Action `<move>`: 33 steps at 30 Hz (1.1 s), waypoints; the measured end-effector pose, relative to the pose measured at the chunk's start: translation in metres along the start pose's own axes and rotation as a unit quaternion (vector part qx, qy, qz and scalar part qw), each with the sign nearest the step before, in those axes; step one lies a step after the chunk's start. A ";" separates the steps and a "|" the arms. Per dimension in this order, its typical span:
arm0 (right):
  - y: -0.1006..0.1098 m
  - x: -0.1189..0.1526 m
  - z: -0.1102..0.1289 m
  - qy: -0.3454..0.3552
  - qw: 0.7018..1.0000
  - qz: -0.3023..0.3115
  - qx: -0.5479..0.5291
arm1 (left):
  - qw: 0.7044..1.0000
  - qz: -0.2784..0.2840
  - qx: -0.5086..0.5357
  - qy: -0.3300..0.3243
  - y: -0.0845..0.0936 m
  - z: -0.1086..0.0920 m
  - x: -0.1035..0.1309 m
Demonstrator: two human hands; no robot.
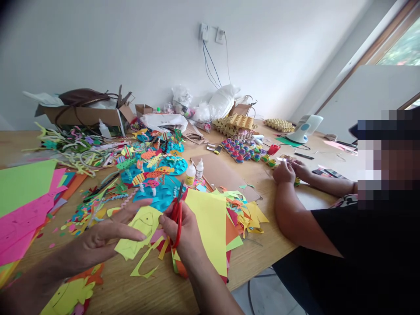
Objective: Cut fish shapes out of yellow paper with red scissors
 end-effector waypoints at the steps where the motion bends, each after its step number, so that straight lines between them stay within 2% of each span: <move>1: 0.003 -0.003 0.005 0.011 1.000 -0.002 0.012 | 0.999 -0.036 0.003 -0.010 0.004 -0.003 0.002; 4: 0.008 -0.009 0.018 0.040 0.998 0.024 0.044 | 0.983 -0.152 0.105 -0.003 0.012 -0.009 0.001; 5: 0.007 -0.011 0.021 0.046 0.997 0.037 0.055 | 0.974 -0.169 0.151 0.012 0.013 -0.009 -0.001; 7: 0.004 -0.015 0.028 0.046 0.994 0.063 0.083 | 0.963 -0.149 0.221 0.045 0.010 -0.009 -0.009; 9: -0.001 -0.019 0.034 0.041 0.988 0.088 0.119 | 0.962 -0.074 0.250 0.076 0.005 -0.008 -0.017; 11: -0.006 -0.024 0.038 0.039 0.981 0.115 0.150 | 0.959 -0.033 0.259 0.111 0.001 -0.009 -0.024; 14: -0.010 -0.028 0.042 0.054 0.976 0.126 0.168 | 0.952 -0.078 0.260 0.140 0.000 -0.010 -0.029; 17: -0.013 -0.027 0.041 0.063 0.978 0.110 0.165 | 0.945 -0.151 0.261 0.129 0.003 -0.011 -0.031; 19: -0.016 -0.024 0.039 0.054 0.979 0.106 0.164 | 0.941 -0.167 0.268 0.122 0.003 -0.011 -0.032; 24: -0.021 -0.021 0.036 0.038 0.979 0.100 0.176 | 0.940 -0.167 0.277 0.109 0.002 -0.015 -0.031; 29: -0.023 -0.026 0.038 0.069 0.969 0.091 0.218 | 0.963 -0.118 0.210 0.119 0.005 -0.016 -0.027; 33: -0.025 -0.020 0.039 0.100 0.962 0.076 0.241 | 0.962 -0.133 0.201 0.126 0.008 -0.018 -0.026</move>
Point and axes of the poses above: each hand's wrist, its own x-axis away from the middle knuckle, its own y-axis out of the back of the hand, z = x × y, the point moved 1 cm from there along -x, towards the middle knuckle, and after that the axes turned 8 degrees about z, right-handed, at the moved point
